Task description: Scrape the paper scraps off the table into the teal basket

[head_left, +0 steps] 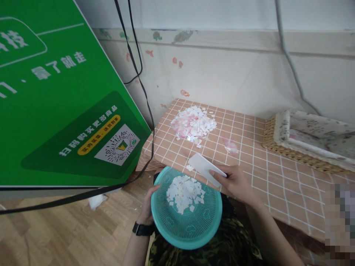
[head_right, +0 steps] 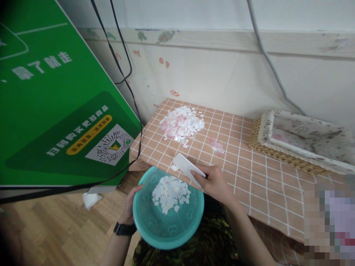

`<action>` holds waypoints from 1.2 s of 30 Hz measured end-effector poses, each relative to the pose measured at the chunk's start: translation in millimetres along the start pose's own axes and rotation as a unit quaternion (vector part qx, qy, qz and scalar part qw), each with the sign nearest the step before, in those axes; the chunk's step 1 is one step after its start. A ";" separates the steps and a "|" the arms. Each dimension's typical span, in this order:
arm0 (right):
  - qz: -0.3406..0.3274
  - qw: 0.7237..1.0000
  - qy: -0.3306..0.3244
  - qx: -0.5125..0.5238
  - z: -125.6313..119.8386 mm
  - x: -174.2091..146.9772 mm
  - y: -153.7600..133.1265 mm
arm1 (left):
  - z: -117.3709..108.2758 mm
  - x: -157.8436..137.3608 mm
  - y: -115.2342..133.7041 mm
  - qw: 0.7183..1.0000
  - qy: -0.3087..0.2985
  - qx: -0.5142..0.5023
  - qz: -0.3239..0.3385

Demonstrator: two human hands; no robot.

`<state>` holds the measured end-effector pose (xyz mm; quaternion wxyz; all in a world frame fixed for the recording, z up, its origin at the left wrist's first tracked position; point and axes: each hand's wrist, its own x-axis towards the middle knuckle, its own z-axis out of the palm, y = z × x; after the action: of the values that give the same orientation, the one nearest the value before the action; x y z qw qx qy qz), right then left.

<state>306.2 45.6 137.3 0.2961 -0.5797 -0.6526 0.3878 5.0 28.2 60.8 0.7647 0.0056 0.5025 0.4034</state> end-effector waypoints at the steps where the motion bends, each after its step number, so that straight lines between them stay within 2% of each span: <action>1: 0.000 1.000 -0.002 -0.002 0.2 0.3 -0.2 | 0.6 -0.4 0.2 1.000 -0.001 0.000 0.001; 8: -0.005 1.000 -0.003 -0.010 -1.1 1.8 1.5 | 4.7 -2.1 1.2 1.000 0.004 -0.007 -0.007; 12: -0.017 1.000 -0.012 -0.009 2.0 0.0 -8.2 | 3.1 -1.1 0.0 1.000 -0.002 -0.005 0.008; 17: -0.054 0.995 -0.078 0.008 9.8 -7.5 -23.8 | -0.5 0.1 -0.1 1.000 -0.010 0.002 -0.001; 18: -0.054 0.996 -0.066 0.009 10.7 -9.0 -24.3 | -1.0 0.3 0.0 1.000 -0.011 0.001 -0.008; 23: -0.006 0.997 0.080 -0.020 8.4 -13.4 -12.3 | -1.4 1.5 0.0 1.000 -0.004 0.003 0.004; 27: 0.027 0.992 0.113 -0.042 -2.6 -14.4 7.7 | 0.1 0.6 0.1 1.000 -0.004 0.005 -0.007; 32: 0.056 0.976 0.194 -0.077 -33.3 -8.0 31.5 | -0.4 0.2 0.5 1.000 -0.003 0.003 -0.008; 36: 0.008 0.973 0.182 -0.141 -70.4 16.9 26.0 | -2.0 1.6 -0.1 1.000 -0.005 0.002 -0.005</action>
<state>376.2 74.4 151.0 0.3223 -0.6816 -0.6312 0.1823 3.8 28.3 58.6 0.7692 0.0067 0.4996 0.3983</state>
